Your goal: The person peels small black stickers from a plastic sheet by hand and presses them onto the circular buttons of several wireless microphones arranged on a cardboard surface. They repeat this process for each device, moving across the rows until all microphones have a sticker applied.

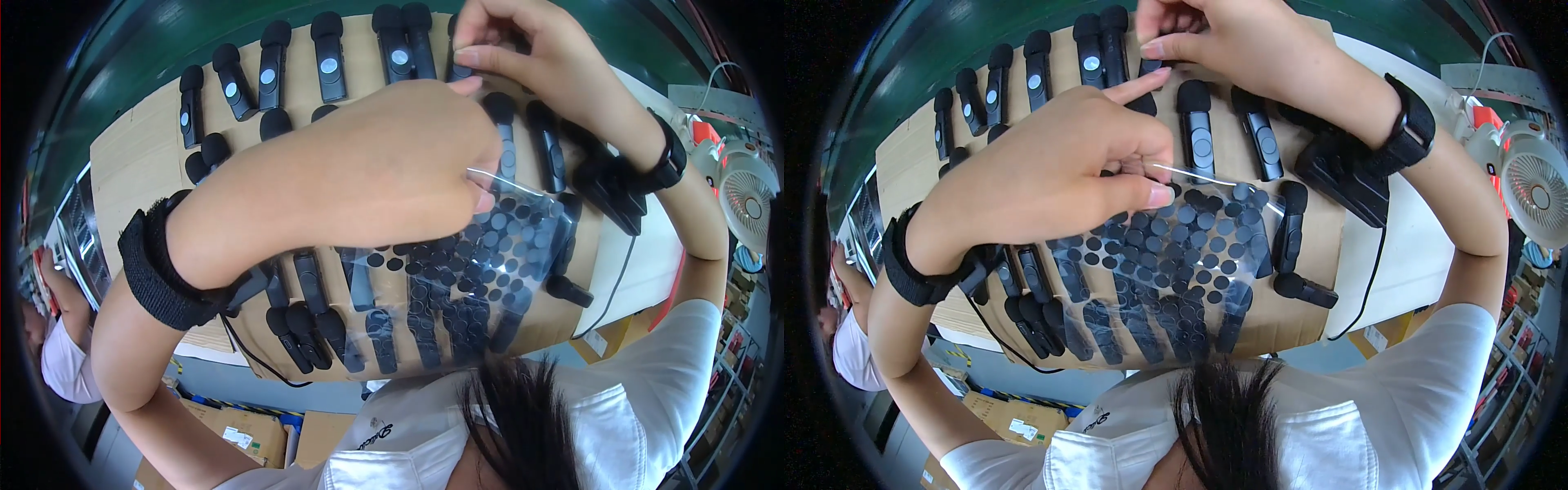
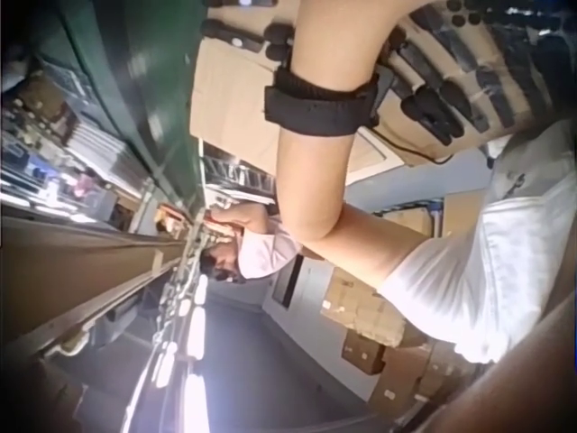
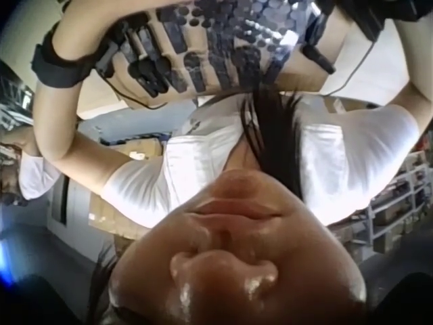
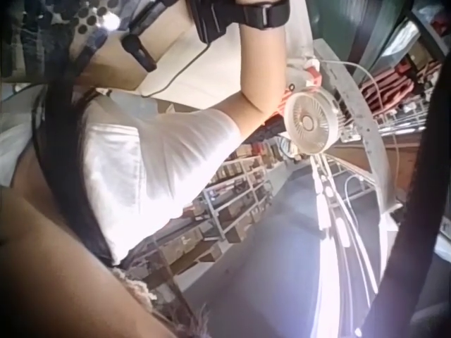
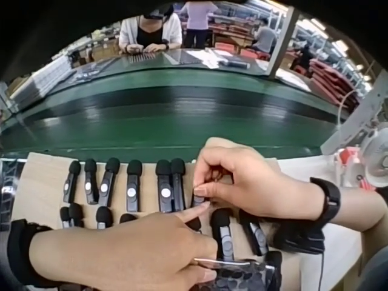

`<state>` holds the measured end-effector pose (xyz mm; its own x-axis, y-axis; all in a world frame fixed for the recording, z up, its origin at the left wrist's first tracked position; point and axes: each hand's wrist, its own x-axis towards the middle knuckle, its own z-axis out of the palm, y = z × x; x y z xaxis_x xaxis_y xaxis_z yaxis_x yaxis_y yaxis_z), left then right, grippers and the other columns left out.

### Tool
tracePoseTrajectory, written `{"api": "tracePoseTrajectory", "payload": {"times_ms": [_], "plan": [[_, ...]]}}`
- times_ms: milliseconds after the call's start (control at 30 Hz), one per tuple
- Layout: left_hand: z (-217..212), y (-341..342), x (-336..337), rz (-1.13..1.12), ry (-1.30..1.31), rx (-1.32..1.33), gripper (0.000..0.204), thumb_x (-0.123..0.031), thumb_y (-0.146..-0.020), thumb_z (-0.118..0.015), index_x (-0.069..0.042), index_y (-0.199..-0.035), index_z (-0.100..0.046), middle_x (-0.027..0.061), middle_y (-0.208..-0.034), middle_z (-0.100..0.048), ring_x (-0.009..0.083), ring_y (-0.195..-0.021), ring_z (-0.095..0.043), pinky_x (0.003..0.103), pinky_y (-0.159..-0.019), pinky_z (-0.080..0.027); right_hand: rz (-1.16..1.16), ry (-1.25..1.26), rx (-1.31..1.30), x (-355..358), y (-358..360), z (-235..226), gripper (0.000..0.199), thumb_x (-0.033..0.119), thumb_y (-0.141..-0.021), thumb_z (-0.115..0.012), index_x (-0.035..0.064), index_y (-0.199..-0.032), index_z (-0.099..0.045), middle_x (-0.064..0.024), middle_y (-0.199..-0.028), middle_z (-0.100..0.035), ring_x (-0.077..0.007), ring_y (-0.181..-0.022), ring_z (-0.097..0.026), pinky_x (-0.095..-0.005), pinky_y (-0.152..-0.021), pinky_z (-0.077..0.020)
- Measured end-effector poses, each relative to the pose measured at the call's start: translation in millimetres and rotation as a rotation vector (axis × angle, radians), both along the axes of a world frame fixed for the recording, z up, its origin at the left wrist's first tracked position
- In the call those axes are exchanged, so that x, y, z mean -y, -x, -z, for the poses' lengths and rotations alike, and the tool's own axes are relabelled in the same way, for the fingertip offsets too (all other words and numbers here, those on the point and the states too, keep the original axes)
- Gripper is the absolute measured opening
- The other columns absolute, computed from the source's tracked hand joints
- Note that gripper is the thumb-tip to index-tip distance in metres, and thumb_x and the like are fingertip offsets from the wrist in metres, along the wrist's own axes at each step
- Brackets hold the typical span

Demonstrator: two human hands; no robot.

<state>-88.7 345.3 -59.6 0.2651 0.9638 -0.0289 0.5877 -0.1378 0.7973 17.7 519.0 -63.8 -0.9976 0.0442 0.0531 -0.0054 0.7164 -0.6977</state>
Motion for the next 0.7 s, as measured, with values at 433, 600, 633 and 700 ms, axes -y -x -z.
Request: {"api": "tracePoseTrajectory", "payload": {"times_ms": [433,600,633,700], "plan": [[-41.4,-10.4,44.2,-0.209,-0.14,-0.059,0.006,-0.002,-0.082,-0.061,0.002,-0.078,-0.059,0.0047,-0.055,-0.051,0.0144,-0.05,-0.051,0.047,-0.118,-0.02,-0.024,0.374,0.067,24.0,-70.1,-58.2,0.027,0.001,-0.075,-0.074,0.0009,-0.1,-0.062,-0.0061,-0.101,-0.06,-0.0163,-0.098,-0.059,-0.0304,-0.094,-0.0455],[-58.2,-23.3,64.7,-0.307,-0.083,-0.11,0.008,-0.002,-0.083,-0.06,0.004,-0.078,-0.06,0.0047,-0.055,-0.054,0.0123,-0.052,-0.052,0.046,-0.116,-0.023,0.006,0.222,0.01,47.5,-92.8,-60.4,0.029,-0.001,-0.074,-0.075,-0.0005,-0.1,-0.064,-0.0074,-0.099,-0.063,-0.0154,-0.092,-0.063,-0.0279,-0.086,-0.0505],[-59.8,-26.3,68.3,-0.326,-0.076,-0.115,0.008,-0.002,-0.083,-0.06,0.004,-0.078,-0.06,0.0048,-0.055,-0.054,0.0126,-0.053,-0.052,0.046,-0.116,-0.024,0.015,0.188,-0.028,51.4,-94.3,-61.6,0.029,-0.001,-0.074,-0.075,-0.0009,-0.1,-0.065,-0.0075,-0.098,-0.063,-0.0153,-0.09,-0.063,-0.0275,-0.084,-0.0511],[-61.7,-31.8,74.2,-0.354,-0.064,-0.116,0.008,-0.002,-0.084,-0.06,0.004,-0.079,-0.061,0.0048,-0.055,-0.053,0.013,-0.053,-0.053,0.046,-0.115,-0.025,0.042,0.153,-0.039,57.1,-98.2,-64.2,0.028,-0.003,-0.074,-0.074,-0.0012,-0.101,-0.065,-0.007,-0.096,-0.065,-0.0151,-0.089,-0.064,-0.027,-0.084,-0.0516]]}}
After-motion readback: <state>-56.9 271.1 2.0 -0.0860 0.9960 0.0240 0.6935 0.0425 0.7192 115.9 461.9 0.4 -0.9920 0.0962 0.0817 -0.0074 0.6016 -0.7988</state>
